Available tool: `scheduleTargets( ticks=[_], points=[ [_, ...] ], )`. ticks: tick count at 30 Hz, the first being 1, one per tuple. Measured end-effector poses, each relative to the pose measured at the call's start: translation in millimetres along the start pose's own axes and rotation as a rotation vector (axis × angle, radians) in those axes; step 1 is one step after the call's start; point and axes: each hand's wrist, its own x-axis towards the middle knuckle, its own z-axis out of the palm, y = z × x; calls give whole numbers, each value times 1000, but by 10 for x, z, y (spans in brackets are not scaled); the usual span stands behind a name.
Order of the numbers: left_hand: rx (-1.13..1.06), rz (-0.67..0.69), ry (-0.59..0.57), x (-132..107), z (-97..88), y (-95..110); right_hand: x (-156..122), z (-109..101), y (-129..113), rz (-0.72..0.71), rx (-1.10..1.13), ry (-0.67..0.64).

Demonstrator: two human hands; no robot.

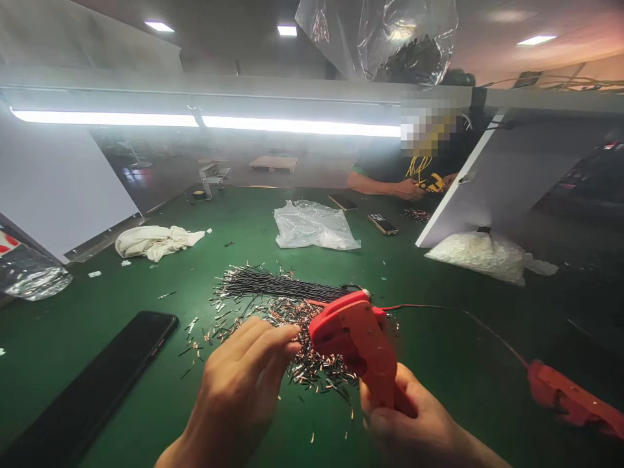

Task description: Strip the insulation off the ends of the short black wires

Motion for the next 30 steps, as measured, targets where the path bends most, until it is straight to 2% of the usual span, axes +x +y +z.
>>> scheduleTargets(
  ticks=[4,6,9,11,15,21,26,30],
  points=[
    [-94,-102,-69,-29,5,3,49,16,41,-34,36,-48],
    [-87,-113,-62,-31,14,11,67,23,20,-94,115,-182],
    [24,-71,6,-27,26,27,65,50,-69,-138,193,-450],
    [104,-46,57,-31,26,33,43,71,-134,-127,212,-510],
    [180,-46,109,-55,22,30,16,91,-161,-101,213,-512],
    [203,50,98,-83,82,8,138,77,-26,-179,303,-502],
    [120,40,3,-140,186,-14,173,82,-79,-308,308,-398],
    [61,41,-102,-235,292,24,154,90,-107,-344,366,-405]
  ],
)
